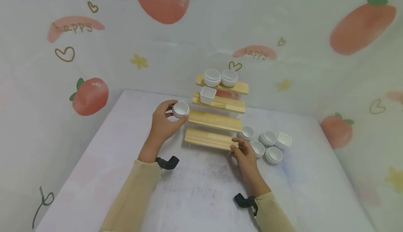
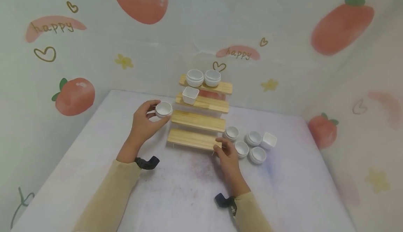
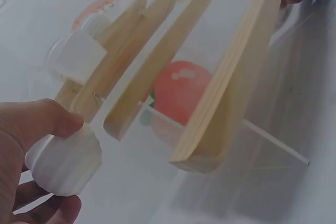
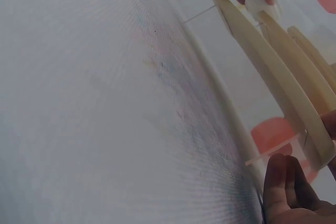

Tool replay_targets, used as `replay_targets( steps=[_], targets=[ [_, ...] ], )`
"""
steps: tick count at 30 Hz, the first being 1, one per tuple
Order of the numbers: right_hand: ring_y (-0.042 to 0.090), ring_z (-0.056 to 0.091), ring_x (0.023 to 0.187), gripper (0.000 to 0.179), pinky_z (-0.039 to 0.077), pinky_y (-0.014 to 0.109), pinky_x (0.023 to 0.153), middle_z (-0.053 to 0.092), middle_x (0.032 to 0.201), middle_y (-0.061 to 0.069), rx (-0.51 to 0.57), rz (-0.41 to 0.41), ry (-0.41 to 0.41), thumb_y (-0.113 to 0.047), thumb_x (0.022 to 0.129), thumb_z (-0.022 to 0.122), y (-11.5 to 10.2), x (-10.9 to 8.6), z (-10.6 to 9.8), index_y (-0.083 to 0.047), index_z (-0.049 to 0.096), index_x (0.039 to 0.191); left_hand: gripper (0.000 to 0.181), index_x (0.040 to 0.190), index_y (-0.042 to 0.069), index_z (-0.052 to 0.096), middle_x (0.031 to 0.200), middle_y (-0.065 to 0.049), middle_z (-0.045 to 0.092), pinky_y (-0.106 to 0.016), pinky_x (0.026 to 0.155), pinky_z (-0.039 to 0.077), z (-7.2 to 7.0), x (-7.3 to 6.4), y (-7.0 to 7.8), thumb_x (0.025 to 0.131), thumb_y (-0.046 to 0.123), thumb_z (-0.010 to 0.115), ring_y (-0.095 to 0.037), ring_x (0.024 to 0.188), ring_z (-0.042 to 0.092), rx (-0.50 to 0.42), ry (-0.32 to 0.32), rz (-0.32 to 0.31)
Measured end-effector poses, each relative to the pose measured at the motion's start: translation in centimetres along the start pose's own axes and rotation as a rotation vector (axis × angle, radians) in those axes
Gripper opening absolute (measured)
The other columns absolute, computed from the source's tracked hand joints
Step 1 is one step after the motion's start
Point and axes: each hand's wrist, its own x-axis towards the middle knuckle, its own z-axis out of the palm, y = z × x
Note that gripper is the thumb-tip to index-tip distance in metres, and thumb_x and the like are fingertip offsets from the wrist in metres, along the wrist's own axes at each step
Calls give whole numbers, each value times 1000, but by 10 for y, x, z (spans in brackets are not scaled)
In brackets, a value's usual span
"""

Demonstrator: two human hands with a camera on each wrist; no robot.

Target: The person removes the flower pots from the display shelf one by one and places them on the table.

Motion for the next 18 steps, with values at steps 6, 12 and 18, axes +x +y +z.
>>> replay_targets(
  steps=[6,12,18],
  targets=[
    [13,63,102,35,56,25,85,59,123,4,0,-1,-6,-4,104,65,1,-1,-1,1,59,138,61,133,3,64,130,-15,67,-49,97,61,-2,-2,-8,83,21,93,-33,120,66,-27,-26,-80],
    [13,63,101,35,56,25,86,60,121,3,0,-3,-10,-3,104,64,1,0,-1,1,59,137,58,130,1,63,129,-18,65,-51,100,59,-6,-3,-16,82,16,92,-37,121,66,9,-59,-183],
    [12,63,99,34,56,25,85,61,118,1,8,-7,-2,-2,103,64,1,0,0,2,58,137,59,131,0,62,133,-22,65,-54,103,57,-13,-4,-20,80,8,89,-41,124,64,86,-117,-253]
  ],
)
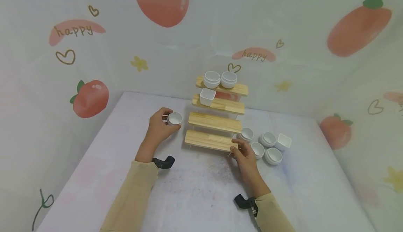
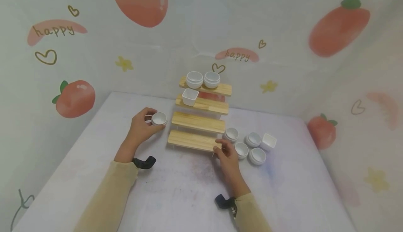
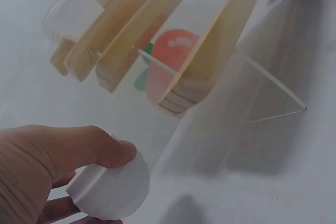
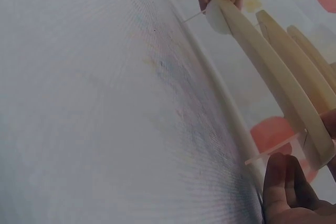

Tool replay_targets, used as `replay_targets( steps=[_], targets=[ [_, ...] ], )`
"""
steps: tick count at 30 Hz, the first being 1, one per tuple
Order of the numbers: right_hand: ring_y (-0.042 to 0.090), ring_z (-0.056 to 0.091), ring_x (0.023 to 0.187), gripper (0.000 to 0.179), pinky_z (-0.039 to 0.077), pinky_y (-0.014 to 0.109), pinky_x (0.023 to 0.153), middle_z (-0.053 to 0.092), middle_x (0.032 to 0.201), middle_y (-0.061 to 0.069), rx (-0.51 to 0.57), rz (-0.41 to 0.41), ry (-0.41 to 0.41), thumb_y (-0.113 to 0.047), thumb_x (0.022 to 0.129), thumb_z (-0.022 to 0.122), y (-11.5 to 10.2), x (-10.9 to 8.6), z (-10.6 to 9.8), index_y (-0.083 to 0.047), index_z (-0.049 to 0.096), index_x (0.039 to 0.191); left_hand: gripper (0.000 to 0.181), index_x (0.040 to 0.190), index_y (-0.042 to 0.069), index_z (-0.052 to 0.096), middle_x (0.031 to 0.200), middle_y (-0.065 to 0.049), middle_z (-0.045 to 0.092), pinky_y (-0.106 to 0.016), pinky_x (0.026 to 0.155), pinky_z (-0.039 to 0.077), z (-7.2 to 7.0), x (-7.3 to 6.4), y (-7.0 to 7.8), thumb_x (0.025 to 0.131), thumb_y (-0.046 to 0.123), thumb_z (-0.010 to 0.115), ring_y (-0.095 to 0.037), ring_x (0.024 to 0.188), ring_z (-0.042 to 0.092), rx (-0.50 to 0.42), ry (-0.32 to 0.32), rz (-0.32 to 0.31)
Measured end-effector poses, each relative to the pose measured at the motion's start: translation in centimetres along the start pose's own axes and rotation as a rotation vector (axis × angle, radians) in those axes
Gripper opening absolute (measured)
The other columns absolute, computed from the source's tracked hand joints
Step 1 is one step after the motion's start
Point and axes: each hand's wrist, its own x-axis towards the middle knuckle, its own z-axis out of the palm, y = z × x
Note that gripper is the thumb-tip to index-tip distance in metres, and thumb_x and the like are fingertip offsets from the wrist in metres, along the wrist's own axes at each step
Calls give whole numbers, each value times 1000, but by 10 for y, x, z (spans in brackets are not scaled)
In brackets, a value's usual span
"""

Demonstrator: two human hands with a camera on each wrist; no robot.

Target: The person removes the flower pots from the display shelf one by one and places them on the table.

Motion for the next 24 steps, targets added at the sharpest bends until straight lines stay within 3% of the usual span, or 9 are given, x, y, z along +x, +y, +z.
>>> replay_targets(
  steps=[11,24],
  targets=[
    [13,63,100,34,56,25,85,61,119,3,-3,-5,-2,-2,103,64,1,1,-1,1,60,137,62,135,0,60,140,-21,63,-57,108,51,0,0,-5,82,13,91,-43,129,61,68,-83,-82],
    [13,63,99,35,56,24,85,61,117,2,4,-11,-6,-1,103,64,1,1,-1,2,59,137,62,135,-1,59,140,-22,63,-56,108,51,5,0,-13,83,13,91,-42,127,63,77,-100,-81]
  ],
)
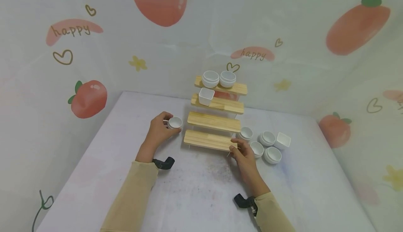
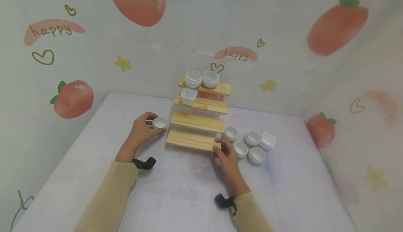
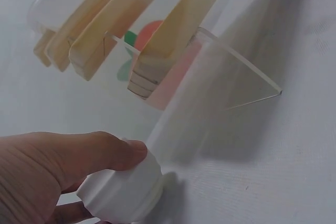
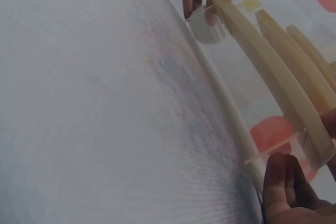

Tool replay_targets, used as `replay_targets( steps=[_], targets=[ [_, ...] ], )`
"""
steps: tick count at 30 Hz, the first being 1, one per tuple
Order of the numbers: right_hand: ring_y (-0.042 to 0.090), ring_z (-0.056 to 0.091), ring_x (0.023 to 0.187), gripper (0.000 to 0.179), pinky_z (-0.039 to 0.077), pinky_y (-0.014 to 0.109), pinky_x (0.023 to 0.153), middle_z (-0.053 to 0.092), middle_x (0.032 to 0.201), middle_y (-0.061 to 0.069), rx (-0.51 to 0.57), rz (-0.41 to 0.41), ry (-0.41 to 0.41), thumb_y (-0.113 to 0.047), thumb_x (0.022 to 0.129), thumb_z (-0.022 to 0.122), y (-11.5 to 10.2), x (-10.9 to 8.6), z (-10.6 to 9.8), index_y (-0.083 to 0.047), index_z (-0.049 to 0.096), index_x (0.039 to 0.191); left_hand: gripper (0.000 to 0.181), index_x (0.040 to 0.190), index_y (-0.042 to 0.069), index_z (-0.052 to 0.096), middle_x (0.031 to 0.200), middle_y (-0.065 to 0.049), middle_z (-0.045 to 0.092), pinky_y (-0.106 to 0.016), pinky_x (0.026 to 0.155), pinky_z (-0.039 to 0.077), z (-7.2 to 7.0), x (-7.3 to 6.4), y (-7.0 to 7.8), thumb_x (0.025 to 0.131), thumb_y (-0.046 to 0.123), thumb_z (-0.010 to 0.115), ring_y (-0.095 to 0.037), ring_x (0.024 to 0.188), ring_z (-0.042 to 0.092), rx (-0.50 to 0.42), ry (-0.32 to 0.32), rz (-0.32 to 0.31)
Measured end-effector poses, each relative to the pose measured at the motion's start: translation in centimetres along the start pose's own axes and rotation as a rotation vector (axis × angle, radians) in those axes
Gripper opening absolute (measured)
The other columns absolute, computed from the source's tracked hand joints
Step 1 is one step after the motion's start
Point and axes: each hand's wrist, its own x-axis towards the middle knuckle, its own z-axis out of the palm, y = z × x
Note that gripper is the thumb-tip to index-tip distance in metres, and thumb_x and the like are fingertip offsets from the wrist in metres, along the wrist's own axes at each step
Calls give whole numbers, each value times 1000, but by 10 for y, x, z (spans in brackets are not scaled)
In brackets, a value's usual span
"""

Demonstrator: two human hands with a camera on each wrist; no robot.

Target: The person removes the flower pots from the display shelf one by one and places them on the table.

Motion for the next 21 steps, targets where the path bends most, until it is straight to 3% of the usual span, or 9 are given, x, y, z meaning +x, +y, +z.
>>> replay_targets(
  steps=[21],
  targets=[
    [13,63,96,34,57,25,82,63,116,2,11,3,19,1,101,64,-1,-1,2,1,61,136,65,139,-1,56,143,-24,60,-59,111,48,-1,-1,-1,84,14,89,-45,131,60,11,-21,-14]
  ],
)
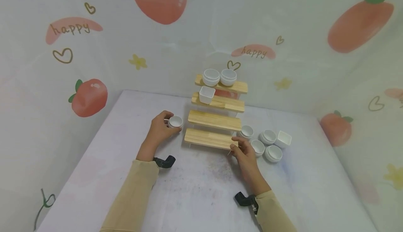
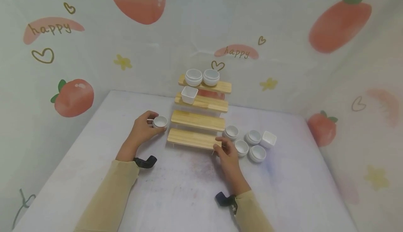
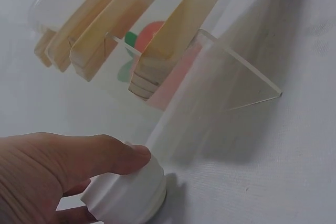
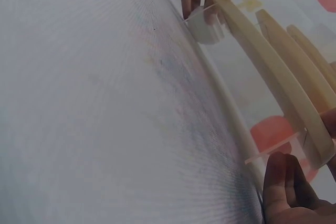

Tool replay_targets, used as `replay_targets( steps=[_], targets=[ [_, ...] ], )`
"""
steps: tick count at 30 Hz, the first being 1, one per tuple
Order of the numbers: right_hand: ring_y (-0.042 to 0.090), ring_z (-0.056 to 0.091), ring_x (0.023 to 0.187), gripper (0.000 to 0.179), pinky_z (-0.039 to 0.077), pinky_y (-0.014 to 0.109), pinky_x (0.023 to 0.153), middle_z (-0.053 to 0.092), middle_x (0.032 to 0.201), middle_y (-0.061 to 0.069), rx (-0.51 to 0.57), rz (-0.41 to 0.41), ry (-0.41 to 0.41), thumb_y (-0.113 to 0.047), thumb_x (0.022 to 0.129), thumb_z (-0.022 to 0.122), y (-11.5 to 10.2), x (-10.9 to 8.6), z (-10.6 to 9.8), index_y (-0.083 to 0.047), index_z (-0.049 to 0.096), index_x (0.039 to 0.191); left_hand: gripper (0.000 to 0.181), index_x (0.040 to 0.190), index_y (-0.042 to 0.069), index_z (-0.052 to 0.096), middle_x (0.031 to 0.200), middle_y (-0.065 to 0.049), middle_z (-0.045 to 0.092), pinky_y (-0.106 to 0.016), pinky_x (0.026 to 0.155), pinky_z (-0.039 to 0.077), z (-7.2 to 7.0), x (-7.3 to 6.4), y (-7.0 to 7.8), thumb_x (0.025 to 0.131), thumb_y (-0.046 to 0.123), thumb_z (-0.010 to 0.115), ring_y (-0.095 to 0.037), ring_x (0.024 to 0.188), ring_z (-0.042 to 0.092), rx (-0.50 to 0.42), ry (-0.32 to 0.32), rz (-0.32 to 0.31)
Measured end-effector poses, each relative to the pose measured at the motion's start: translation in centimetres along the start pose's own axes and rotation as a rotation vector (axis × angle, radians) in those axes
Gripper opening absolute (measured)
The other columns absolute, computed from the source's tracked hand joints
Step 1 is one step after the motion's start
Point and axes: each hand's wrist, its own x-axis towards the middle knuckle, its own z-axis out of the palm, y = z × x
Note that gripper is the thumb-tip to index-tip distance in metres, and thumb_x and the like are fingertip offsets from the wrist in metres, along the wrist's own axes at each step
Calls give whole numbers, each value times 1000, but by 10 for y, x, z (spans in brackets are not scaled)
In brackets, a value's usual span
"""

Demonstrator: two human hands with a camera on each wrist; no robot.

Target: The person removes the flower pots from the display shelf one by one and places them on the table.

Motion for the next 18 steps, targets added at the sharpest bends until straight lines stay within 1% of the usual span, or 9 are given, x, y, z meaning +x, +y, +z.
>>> replay_targets(
  steps=[11,18],
  targets=[
    [13,62,98,35,57,24,85,62,117,1,-9,4,-7,0,103,64,-2,4,-1,1,60,137,69,141,-2,56,144,-26,60,-58,110,49,-4,3,4,83,16,90,-44,130,60,21,-18,-11],
    [14,63,102,35,57,24,86,61,122,5,-31,5,-6,-1,102,64,0,4,-1,0,60,137,70,141,-1,56,143,-25,61,-58,109,49,-2,3,1,83,18,90,-44,130,60,37,-15,-15]
  ],
)
